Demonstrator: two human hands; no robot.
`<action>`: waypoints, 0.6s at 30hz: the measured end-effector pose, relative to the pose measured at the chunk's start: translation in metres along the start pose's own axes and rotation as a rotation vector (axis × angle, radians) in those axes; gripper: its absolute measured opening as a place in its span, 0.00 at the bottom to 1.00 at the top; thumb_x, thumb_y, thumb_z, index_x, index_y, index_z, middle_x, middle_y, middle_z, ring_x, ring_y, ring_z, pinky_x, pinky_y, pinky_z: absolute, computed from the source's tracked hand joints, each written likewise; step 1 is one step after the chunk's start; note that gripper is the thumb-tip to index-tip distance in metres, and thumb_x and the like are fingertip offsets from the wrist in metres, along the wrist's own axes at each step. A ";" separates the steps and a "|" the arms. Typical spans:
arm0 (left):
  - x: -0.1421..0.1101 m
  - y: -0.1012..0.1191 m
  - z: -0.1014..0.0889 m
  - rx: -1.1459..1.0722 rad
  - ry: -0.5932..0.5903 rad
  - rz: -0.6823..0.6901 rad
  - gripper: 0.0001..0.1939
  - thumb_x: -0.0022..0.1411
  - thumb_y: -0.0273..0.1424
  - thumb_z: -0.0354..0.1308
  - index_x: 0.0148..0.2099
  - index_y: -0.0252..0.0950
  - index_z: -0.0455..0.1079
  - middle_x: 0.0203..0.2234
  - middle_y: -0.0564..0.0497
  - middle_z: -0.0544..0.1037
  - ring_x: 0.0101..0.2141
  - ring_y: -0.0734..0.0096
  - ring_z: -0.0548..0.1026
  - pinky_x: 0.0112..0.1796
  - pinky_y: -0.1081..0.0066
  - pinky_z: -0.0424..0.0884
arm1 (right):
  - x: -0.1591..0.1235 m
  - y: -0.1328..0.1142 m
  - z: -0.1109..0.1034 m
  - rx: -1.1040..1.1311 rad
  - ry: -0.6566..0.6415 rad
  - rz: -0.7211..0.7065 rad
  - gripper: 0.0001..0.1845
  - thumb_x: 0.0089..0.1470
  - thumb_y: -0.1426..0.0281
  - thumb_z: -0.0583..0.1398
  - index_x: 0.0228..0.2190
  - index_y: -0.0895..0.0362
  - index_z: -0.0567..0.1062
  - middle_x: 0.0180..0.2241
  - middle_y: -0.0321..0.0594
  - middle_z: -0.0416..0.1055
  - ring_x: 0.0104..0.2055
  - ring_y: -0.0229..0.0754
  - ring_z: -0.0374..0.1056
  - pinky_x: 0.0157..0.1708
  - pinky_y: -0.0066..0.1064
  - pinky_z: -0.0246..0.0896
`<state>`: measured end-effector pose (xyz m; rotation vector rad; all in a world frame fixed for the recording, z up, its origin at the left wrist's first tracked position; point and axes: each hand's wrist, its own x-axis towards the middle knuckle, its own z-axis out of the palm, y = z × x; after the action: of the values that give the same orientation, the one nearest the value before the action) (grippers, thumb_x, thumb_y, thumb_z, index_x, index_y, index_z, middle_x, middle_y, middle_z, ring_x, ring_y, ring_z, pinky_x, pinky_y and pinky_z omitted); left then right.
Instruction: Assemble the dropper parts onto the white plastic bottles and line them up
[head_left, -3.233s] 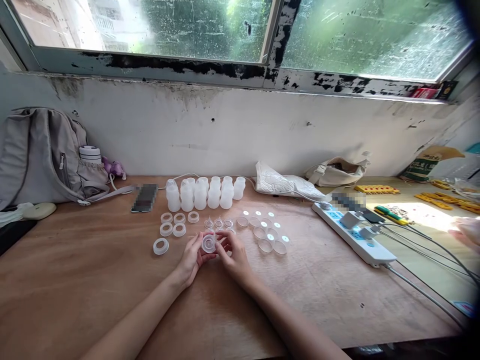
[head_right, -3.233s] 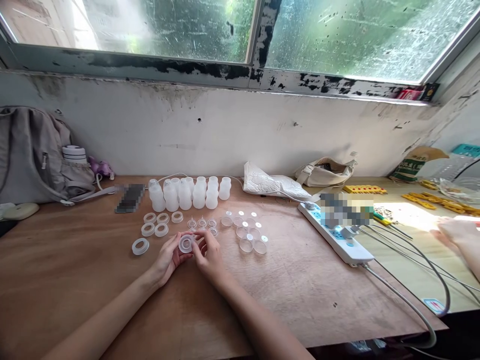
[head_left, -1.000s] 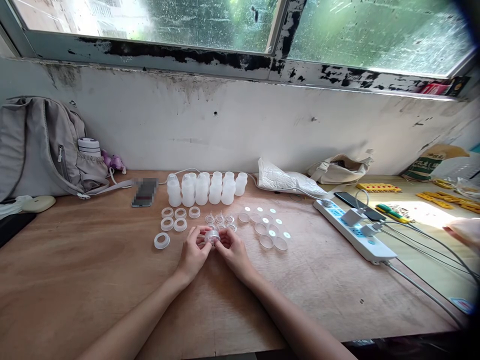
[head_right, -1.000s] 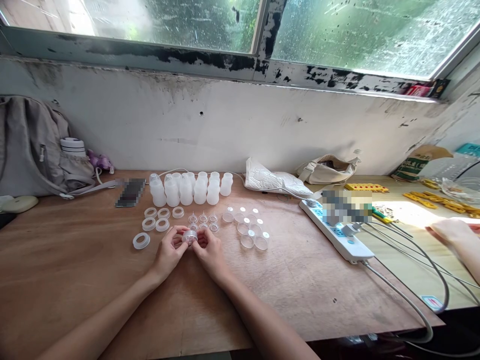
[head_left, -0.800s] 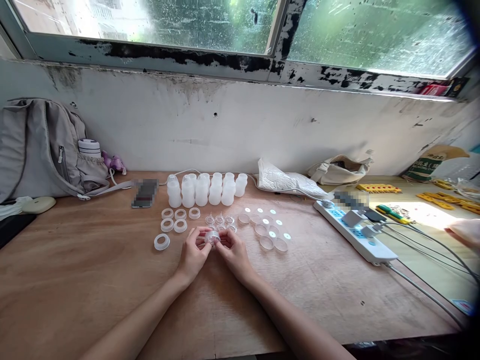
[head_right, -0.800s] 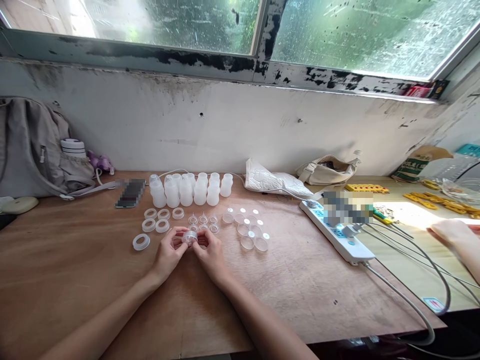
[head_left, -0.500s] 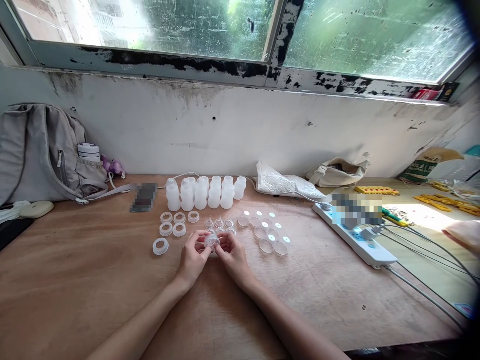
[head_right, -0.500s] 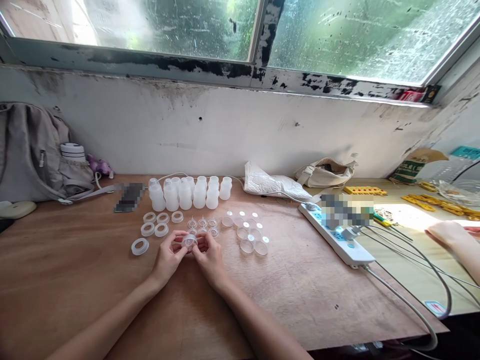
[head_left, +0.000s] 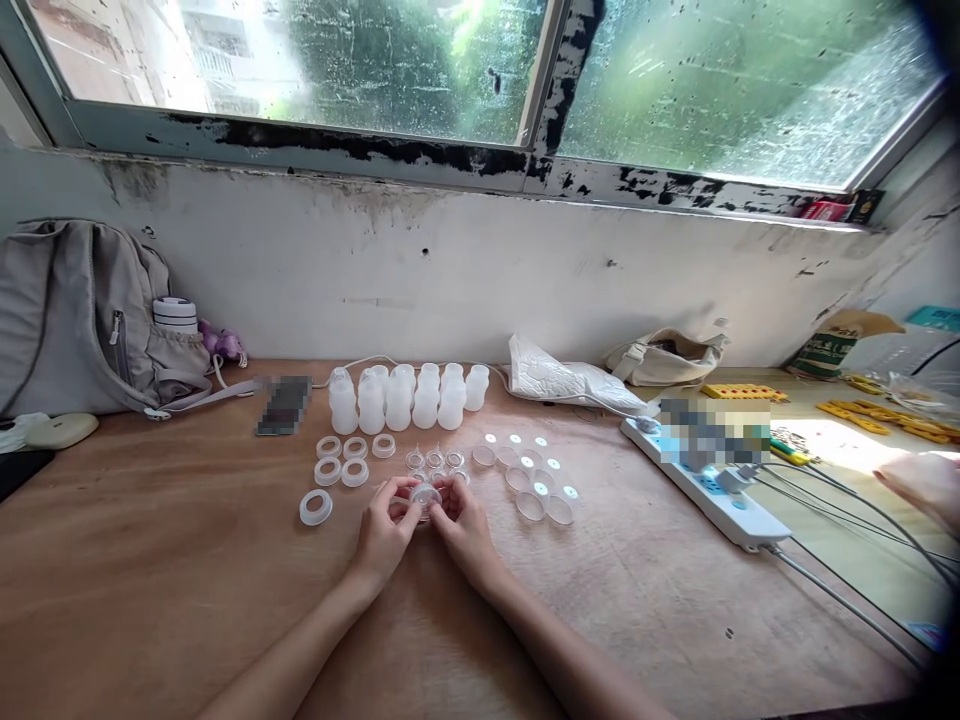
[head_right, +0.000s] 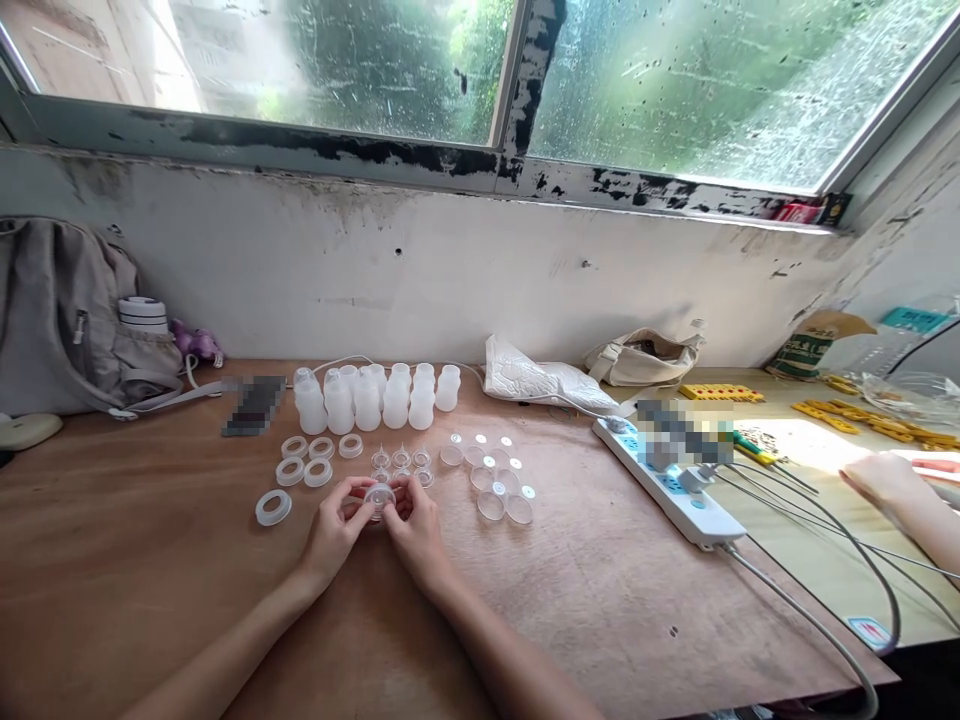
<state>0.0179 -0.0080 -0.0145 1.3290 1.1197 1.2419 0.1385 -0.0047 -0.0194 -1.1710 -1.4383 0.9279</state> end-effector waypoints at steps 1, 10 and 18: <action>0.000 -0.001 0.000 0.007 0.001 0.004 0.10 0.53 0.31 0.53 0.39 0.34 0.64 0.33 0.49 0.70 0.31 0.70 0.74 0.32 0.69 0.73 | 0.000 0.000 0.000 -0.003 -0.010 0.001 0.05 0.46 0.73 0.54 0.31 0.57 0.64 0.24 0.33 0.65 0.23 0.34 0.62 0.24 0.26 0.59; 0.001 -0.006 -0.003 0.175 0.039 0.066 0.07 0.52 0.30 0.52 0.35 0.34 0.66 0.31 0.48 0.72 0.30 0.70 0.73 0.29 0.71 0.73 | -0.001 0.000 -0.001 -0.120 -0.056 -0.062 0.04 0.47 0.70 0.54 0.29 0.56 0.65 0.22 0.32 0.64 0.21 0.33 0.59 0.21 0.24 0.55; -0.001 -0.003 -0.002 0.183 0.015 0.071 0.06 0.54 0.33 0.50 0.33 0.35 0.63 0.30 0.51 0.70 0.28 0.72 0.72 0.26 0.73 0.71 | -0.002 -0.003 -0.004 -0.193 -0.086 -0.102 0.06 0.50 0.68 0.52 0.28 0.57 0.66 0.20 0.33 0.64 0.20 0.32 0.59 0.20 0.23 0.53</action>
<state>0.0162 -0.0082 -0.0179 1.5096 1.2298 1.2258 0.1414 -0.0077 -0.0162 -1.1974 -1.6711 0.7902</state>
